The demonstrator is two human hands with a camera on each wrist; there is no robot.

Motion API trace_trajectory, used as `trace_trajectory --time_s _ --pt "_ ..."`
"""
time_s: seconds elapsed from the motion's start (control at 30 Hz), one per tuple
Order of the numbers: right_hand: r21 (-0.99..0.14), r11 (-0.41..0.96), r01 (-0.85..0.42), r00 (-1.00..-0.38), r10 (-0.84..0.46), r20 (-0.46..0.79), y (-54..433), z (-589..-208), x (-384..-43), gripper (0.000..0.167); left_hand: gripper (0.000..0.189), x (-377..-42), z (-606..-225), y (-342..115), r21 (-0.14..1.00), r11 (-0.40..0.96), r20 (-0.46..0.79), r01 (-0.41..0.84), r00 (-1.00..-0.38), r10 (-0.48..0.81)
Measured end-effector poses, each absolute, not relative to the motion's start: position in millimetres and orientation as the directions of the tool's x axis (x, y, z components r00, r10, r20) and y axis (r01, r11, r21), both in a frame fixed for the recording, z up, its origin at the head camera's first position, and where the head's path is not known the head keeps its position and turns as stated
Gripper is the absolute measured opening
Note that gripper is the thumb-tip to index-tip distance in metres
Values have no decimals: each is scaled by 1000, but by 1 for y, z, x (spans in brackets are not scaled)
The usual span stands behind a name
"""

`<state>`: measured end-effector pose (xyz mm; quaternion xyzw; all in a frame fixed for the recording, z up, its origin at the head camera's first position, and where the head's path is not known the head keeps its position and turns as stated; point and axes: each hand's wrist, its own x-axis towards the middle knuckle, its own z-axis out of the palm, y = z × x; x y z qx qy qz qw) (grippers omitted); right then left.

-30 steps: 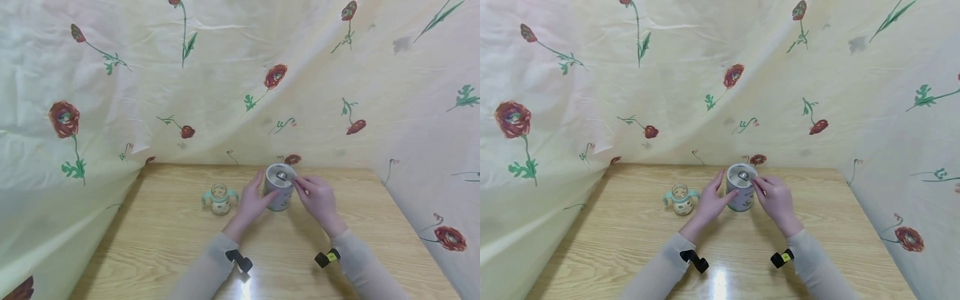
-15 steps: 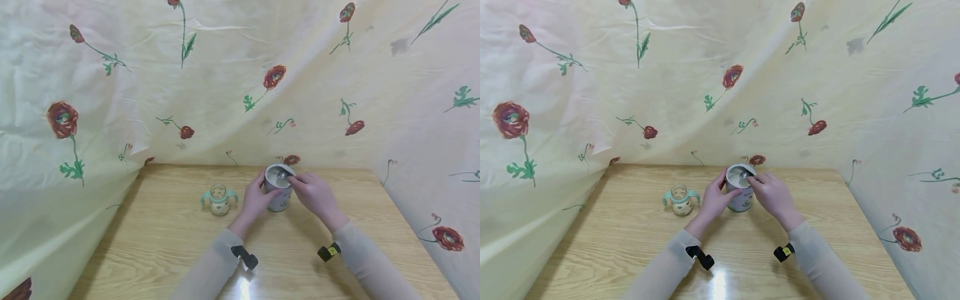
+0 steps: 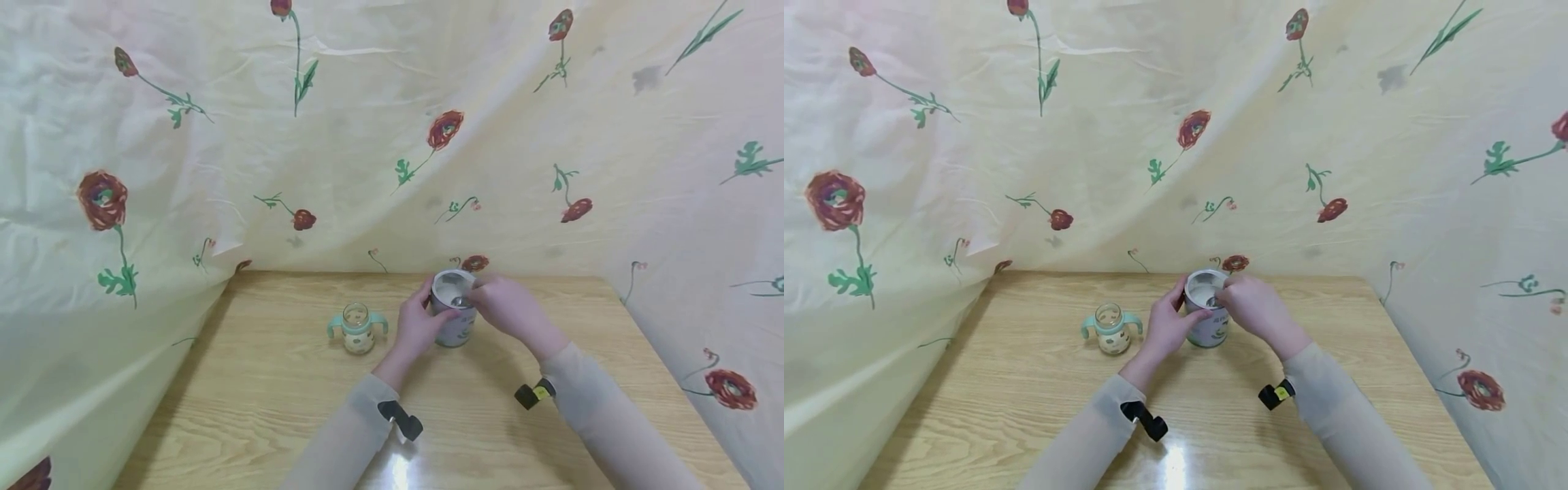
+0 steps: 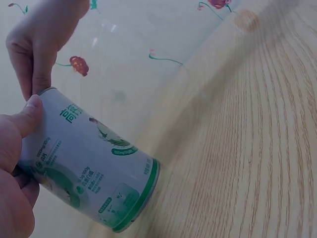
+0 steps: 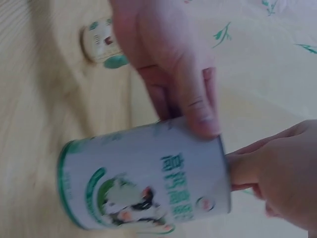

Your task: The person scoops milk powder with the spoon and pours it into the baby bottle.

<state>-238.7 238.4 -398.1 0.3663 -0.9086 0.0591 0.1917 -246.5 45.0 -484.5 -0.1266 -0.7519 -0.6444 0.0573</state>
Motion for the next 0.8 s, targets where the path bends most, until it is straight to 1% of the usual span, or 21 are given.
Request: trace_trajectory --time_s 0.1,0.27,0.37,0.57,0.63,0.8 --pt "-7 734 -679 -699 -644 310 233 -390 -239 14 91 -247 -486 45 955 133 251 266 -961 120" --pt "-80 750 -656 -743 -624 242 229 -384 -240 24 91 -247 -488 46 955 126 255 269 -960 118" --pt "-128 758 -640 -762 -604 233 229 -384 -241 21 92 -247 -488 46 956 114 257 270 -959 119" --pt "-213 771 -600 -797 -556 236 232 -388 -241 4 91 -246 -487 47 955 110 261 275 -957 125" --pt "-250 774 -582 -811 -531 246 232 -389 -241 4 91 -246 -487 46 954 111 265 279 -956 125" --pt "-364 770 -524 -849 -439 294 232 -394 -237 8 92 -248 -489 45 945 126 285 301 -949 131"
